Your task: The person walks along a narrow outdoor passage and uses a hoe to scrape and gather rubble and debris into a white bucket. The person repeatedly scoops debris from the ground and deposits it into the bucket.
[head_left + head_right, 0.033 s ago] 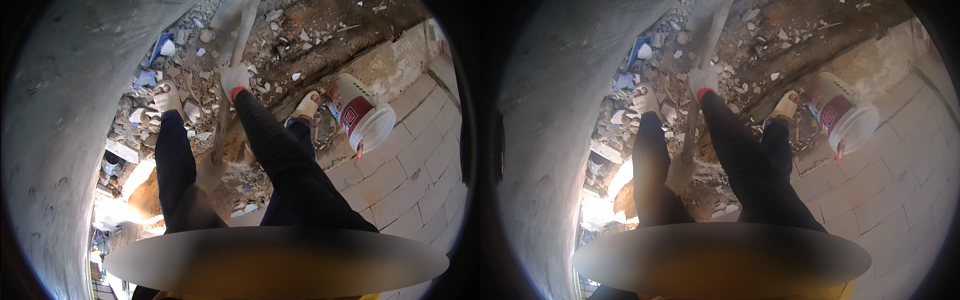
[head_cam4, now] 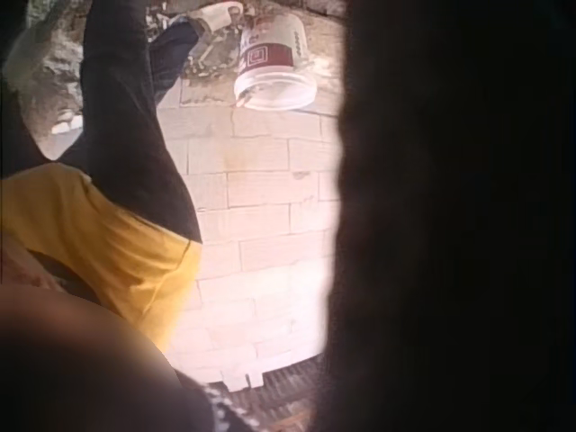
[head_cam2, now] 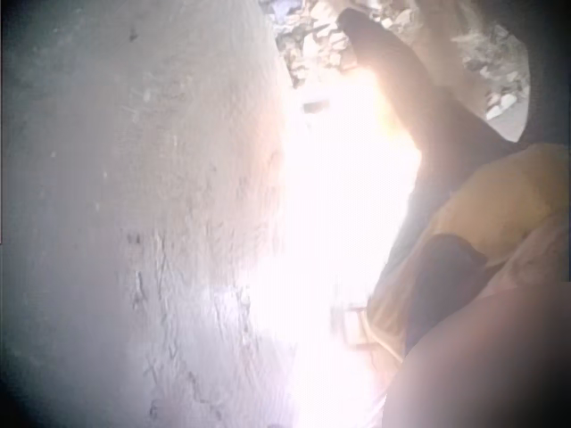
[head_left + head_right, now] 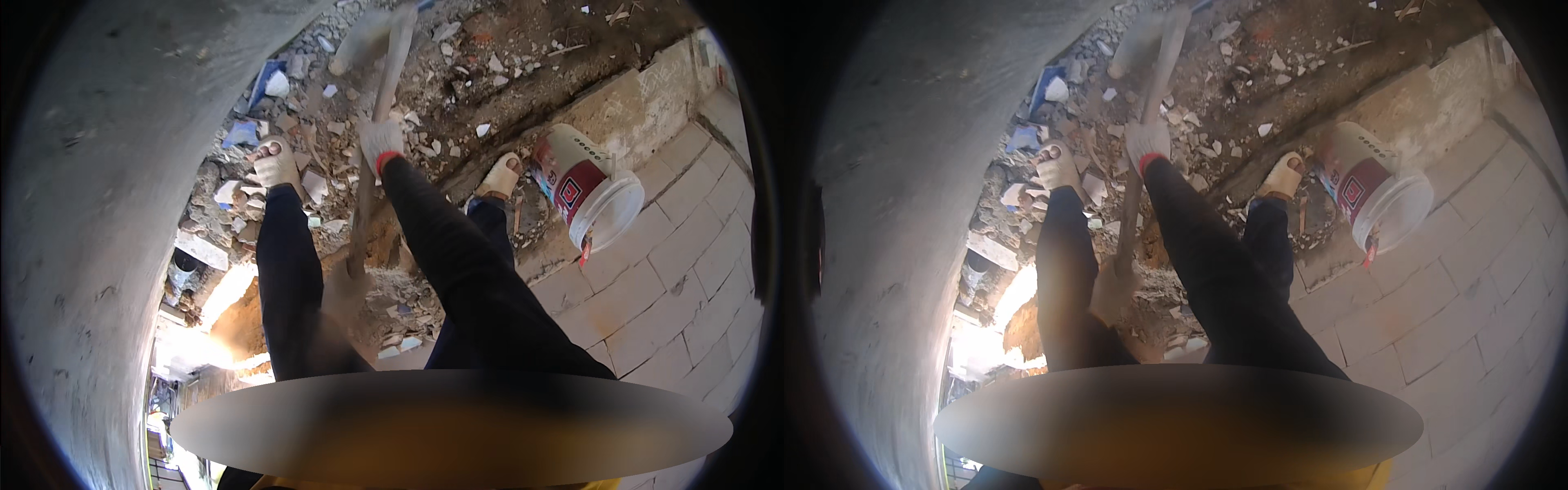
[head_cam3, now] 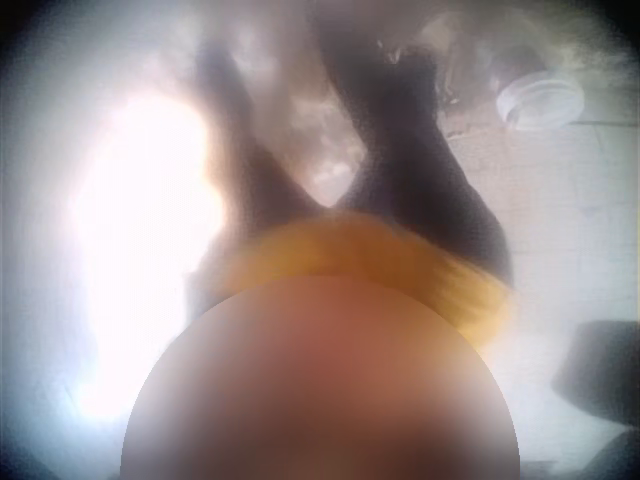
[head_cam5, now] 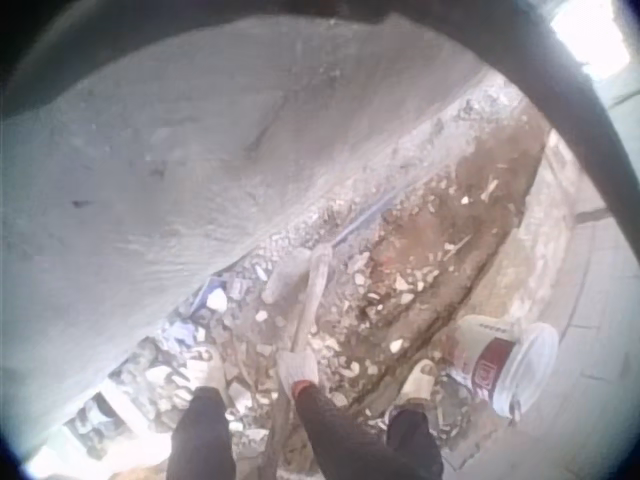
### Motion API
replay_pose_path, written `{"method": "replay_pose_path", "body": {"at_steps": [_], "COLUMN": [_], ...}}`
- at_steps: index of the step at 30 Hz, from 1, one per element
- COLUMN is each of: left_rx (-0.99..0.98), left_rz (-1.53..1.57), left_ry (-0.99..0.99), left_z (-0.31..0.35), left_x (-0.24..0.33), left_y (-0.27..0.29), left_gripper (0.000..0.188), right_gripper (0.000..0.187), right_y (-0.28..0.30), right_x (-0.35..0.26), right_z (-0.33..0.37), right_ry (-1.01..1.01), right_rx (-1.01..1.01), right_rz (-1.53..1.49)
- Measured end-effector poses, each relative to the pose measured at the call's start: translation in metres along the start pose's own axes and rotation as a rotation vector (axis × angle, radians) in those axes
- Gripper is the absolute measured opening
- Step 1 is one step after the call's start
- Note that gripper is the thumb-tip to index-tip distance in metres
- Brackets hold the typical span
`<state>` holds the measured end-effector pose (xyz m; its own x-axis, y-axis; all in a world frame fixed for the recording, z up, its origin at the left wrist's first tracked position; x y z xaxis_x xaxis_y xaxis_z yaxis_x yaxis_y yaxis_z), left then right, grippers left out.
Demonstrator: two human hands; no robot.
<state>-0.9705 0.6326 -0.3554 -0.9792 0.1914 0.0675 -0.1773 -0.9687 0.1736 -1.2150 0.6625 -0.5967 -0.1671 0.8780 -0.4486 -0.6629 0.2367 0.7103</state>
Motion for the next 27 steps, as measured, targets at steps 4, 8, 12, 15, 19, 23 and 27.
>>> {"method": "replay_pose_path", "body": {"at_steps": [4,8,12,15,19,23,27], "left_rx": [-0.028,0.272,0.098,0.063,-0.085,-0.019,0.106], "left_rz": [-0.036,-0.589,-0.310,-0.297,-0.128,-0.403,-0.109], "left_ry": [-0.055,-0.492,-0.281,-0.210,-0.117,-0.307,-0.234], "left_z": [0.059,0.077,-0.020,-0.074,-0.042,0.002,0.016], "left_x": [-0.040,0.005,0.056,0.084,0.058,0.046,0.044], "left_y": [-0.020,-0.022,0.004,0.038,0.044,0.041,0.030], "left_gripper": [0.041,0.043,0.043,0.048,0.056,0.056,0.037], "right_gripper": [0.011,0.026,0.022,0.020,0.018,0.018,0.033], "right_y": [-0.007,0.038,0.097,0.070,0.016,-0.038,-0.015], "right_x": [-0.010,-0.002,0.040,0.061,0.032,-0.011,0.026], "right_z": [0.108,0.131,0.011,-0.066,-0.049,-0.010,0.003], "right_ry": [-0.598,-0.923,-0.639,-0.660,-0.226,-0.026,-0.638], "right_rx": [-0.185,-0.047,0.199,0.233,-0.052,-0.353,0.072], "right_rz": [-0.893,-1.287,-1.031,-1.488,-0.353,0.110,-0.594]}}
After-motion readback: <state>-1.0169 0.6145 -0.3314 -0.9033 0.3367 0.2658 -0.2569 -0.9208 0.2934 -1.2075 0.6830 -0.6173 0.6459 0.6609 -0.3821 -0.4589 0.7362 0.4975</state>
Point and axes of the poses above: each hand's wrist, its own z-axis away from the middle knuckle, its own y-axis out of the back of the hand, x = y × z, the point moved 8 cm from there along -z, towards the middle knuckle, and after that the axes turned 7 degrees about -z, right-handed, at the moved point
